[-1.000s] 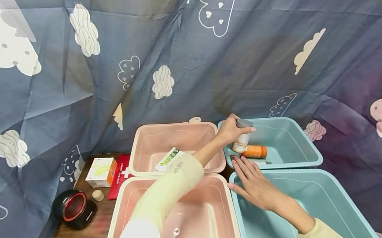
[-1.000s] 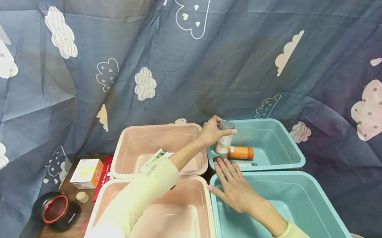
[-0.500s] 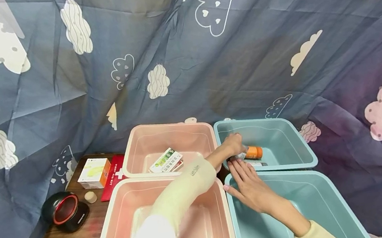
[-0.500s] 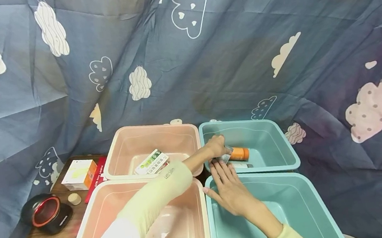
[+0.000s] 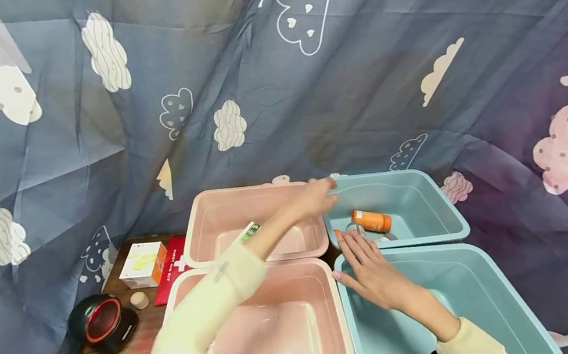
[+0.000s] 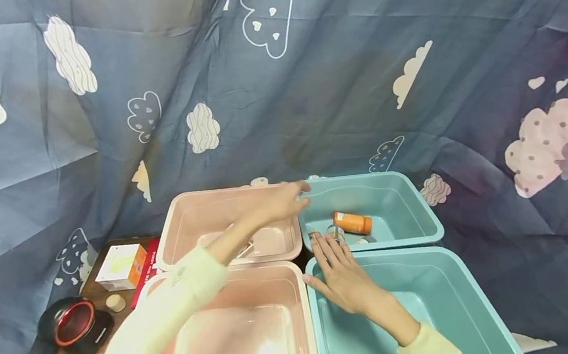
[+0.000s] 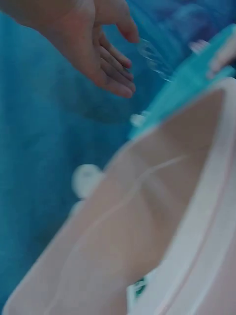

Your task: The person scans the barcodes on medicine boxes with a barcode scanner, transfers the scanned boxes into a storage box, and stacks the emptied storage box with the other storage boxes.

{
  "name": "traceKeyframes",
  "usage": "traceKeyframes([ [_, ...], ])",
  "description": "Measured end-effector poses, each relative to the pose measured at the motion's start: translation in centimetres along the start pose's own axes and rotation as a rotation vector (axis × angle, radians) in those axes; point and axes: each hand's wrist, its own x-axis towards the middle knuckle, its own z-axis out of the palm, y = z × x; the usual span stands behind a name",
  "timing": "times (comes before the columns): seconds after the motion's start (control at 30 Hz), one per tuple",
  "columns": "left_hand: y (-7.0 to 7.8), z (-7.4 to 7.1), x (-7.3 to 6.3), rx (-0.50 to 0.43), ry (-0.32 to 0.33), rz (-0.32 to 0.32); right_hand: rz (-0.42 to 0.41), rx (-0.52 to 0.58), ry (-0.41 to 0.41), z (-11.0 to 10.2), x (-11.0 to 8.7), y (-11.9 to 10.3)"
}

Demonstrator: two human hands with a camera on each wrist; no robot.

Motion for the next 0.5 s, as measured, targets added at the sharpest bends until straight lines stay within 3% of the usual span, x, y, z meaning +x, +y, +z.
traceKeyframes([
  [0.07, 0.2, -2.6, -3.7, -0.063, 0.052, 0.048, 0.009, -0.018, -0.015, 0.0, 0.0, 0.0],
  [0.1, 1.3, -4.5, -6.2, -0.097, 0.055, 0.050, 0.014, -0.024, -0.023, -0.3, -0.1, -0.2],
  [0.2, 0.9, -7.0, -11.1, -0.249, 0.119, 0.121, 0.022, -0.046, -0.047, -1.0, 0.3, -0.6],
  [0.33, 0.0, -8.0, -17.5, -0.324, 0.155, 0.121, 0.011, -0.026, -0.034, -1.1, 0.3, -0.4],
  [0.5, -2.7, -7.1, -24.0, -0.135, 0.270, 0.041, -0.009, -0.037, -0.016, 0.0, 0.2, 0.2],
])
